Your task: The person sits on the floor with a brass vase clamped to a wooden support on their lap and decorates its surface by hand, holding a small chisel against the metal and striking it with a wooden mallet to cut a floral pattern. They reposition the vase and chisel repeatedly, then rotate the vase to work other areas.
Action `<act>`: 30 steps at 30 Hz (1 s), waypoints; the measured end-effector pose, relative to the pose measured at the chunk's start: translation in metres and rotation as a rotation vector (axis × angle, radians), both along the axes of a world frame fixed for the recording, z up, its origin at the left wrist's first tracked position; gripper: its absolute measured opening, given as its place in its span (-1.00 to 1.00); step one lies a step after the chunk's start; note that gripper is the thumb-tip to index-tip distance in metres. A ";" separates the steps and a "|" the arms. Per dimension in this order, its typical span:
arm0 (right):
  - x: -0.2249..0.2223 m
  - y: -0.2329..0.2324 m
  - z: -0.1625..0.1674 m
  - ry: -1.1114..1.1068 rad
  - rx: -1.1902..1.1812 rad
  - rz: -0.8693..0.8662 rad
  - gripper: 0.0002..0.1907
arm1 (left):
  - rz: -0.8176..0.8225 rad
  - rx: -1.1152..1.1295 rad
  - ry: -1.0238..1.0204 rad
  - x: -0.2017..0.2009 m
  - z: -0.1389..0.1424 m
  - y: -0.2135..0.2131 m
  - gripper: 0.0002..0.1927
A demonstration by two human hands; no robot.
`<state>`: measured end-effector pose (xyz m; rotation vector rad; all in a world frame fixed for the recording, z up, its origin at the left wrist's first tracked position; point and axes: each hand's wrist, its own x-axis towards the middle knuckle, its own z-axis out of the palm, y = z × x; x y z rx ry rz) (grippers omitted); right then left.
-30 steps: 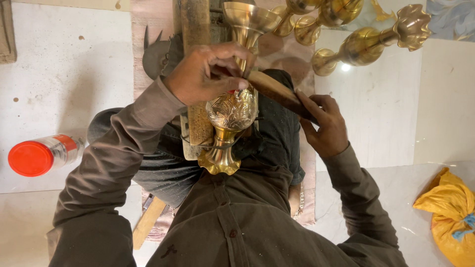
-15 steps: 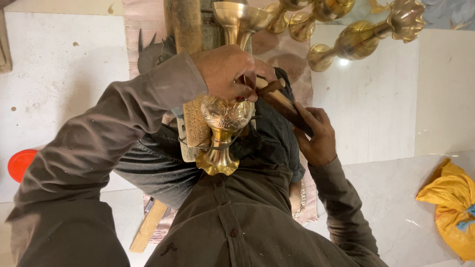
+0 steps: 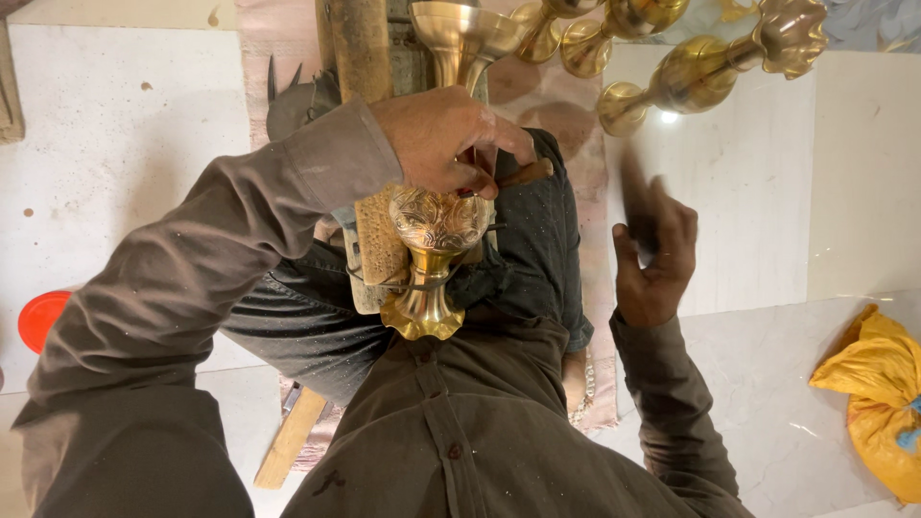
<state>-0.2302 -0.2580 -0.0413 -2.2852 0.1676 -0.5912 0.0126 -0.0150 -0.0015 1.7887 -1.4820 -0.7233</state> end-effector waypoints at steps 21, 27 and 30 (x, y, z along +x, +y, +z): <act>0.002 0.008 0.000 -0.023 0.676 -0.094 -0.36 | -0.011 -0.102 -0.125 0.000 -0.010 -0.004 -0.51; 0.003 0.002 0.008 0.045 -0.030 0.002 -0.30 | 0.009 -0.033 -0.129 0.001 -0.011 -0.007 -0.49; 0.004 0.001 0.007 -0.071 0.573 0.030 -0.34 | 0.007 -0.021 -0.121 0.001 -0.012 -0.007 -0.47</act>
